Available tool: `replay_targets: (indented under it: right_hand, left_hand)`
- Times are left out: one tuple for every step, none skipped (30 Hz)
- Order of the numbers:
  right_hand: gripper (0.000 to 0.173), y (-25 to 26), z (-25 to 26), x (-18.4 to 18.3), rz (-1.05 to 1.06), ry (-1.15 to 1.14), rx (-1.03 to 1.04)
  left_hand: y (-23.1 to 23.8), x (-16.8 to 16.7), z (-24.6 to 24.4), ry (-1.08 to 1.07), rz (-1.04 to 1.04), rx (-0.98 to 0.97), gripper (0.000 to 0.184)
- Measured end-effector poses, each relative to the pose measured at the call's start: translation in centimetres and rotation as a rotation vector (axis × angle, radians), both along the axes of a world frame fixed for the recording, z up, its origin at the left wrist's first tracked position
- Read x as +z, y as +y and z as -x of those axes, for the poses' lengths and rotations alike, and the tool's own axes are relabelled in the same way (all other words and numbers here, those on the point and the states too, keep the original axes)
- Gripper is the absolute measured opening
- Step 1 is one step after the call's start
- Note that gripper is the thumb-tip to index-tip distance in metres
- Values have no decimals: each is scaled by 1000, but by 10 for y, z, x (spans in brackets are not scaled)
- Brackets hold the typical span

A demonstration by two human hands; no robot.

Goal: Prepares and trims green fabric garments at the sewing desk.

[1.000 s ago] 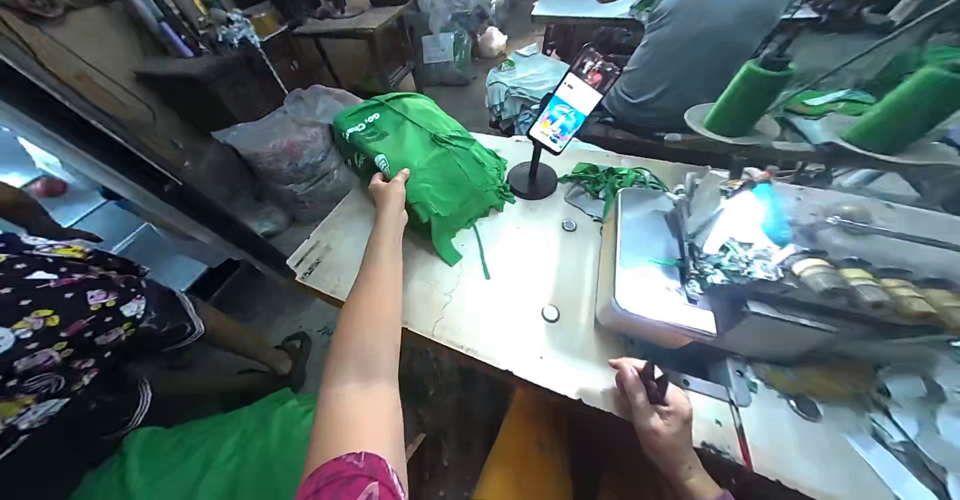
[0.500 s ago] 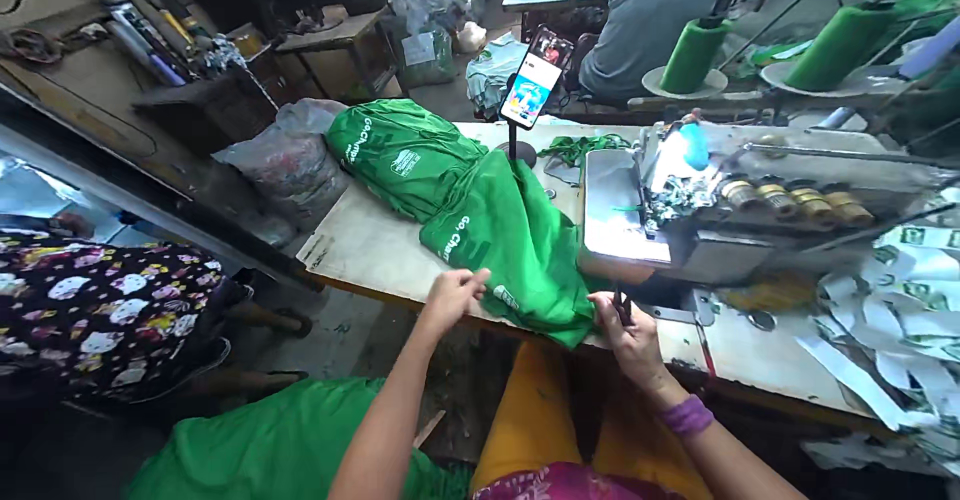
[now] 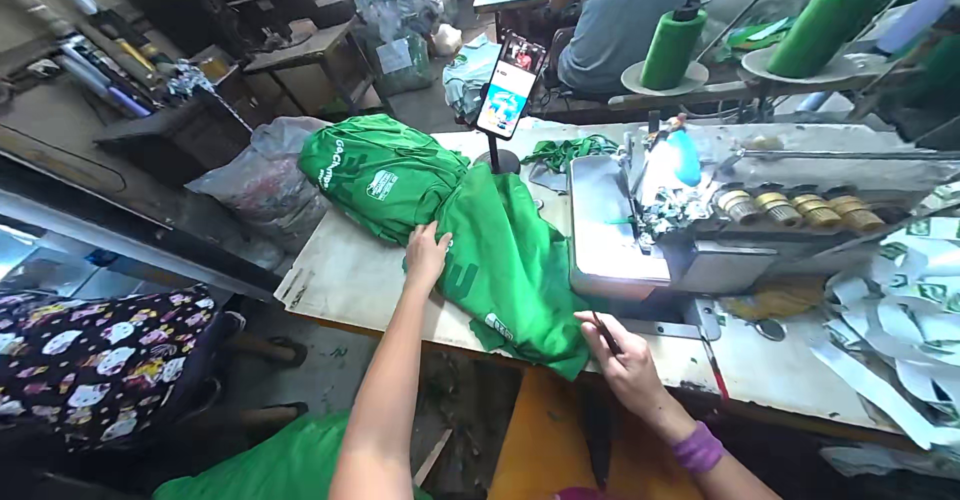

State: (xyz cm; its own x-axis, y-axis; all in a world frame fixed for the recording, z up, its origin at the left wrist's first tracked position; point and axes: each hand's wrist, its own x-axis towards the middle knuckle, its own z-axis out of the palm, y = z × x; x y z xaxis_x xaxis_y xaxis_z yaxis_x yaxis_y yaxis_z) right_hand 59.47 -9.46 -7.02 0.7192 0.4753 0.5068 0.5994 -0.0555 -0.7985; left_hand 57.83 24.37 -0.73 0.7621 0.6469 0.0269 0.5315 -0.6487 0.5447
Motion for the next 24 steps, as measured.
replay_targets:
  right_hand:
    - [31, 0, 0, 0, -5, -4, 11]
    - [31, -1, 0, -1, -5, -7, 26]
    - [31, -2, 0, -1, -4, -8, 41]
    - [31, -3, 0, -2, -4, -9, 53]
    - [32, -3, 0, -3, -7, -6, 59]
    - [33, -3, 0, -3, -11, -1, 59]
    - [34, -4, 0, -3, -11, 6, 56]
    - [35, -4, 1, -4, -10, 6, 52]
    - [34, -3, 2, -4, -6, -2, 48]
    - [33, -3, 3, -4, 0, -21, 40]
    - [32, -2, 3, -4, 6, -41, 37]
    - [31, -2, 3, -4, 13, -60, 38]
    - [30, -3, 3, -3, 26, -74, 42]
    - [31, -3, 3, -2, 43, -77, 45]
    - [32, -3, 2, -1, 61, -69, 50]
    - [33, -4, 1, 1, 80, -45, 56]
    - [34, -4, 0, 4, 97, -9, 55]
    - [34, -4, -1, 7, 116, 25, 52]
    - [34, -4, -1, 8, 130, 48, 49]
    - [34, -4, -1, 9, 139, 53, 49]
    - [35, -3, -1, 9, 143, 39, 48]
    - [34, -2, -1, 9, 147, 26, 49]
    - [34, -2, -1, 8, 152, 16, 48]
    - [34, -1, -1, 8, 158, 9, 43]
  left_hand:
    - [-4, 1, 3, -2, 24, 24, 49]
    - [-6, 3, 8, -10, 61, 41, 52]
    - [-7, 4, 15, -13, 117, 52, 57]
    - [-6, 6, 23, -13, 169, 59, 61]
    - [-4, 8, 31, -17, 204, 64, 62]
    - [-4, 10, 39, -21, 231, 73, 62]
    - [-3, 11, 45, -25, 259, 86, 59]
    - [-2, 13, 50, -32, 283, 99, 54]
    - [-2, 14, 54, -35, 304, 115, 49]
    - [-2, 15, 56, -32, 318, 124, 43]
    - [-3, 16, 58, -23, 333, 119, 40]
    - [-5, 16, 59, -16, 348, 101, 37]
    - [-9, 16, 61, -16, 355, 81, 35]
    - [-13, 14, 65, -19, 360, 64, 35]
    - [-16, 12, 69, -18, 374, 51, 36]
    - [-19, 11, 73, -16, 388, 44, 38]
    - [-21, 9, 79, -6, 394, 39, 39]
    - [-21, 8, 84, 21, 377, 29, 40]
    - [-19, 11, 89, 60, 338, 23, 42]
    - [-18, 16, 91, 97, 284, 25, 45]
    - [-16, 23, 91, 118, 222, 30, 49]
    - [-14, 30, 89, 114, 167, 33, 52]
    - [-11, 36, 84, 90, 135, 39, 53]
    - [-9, 41, 76, 65, 123, 42, 53]
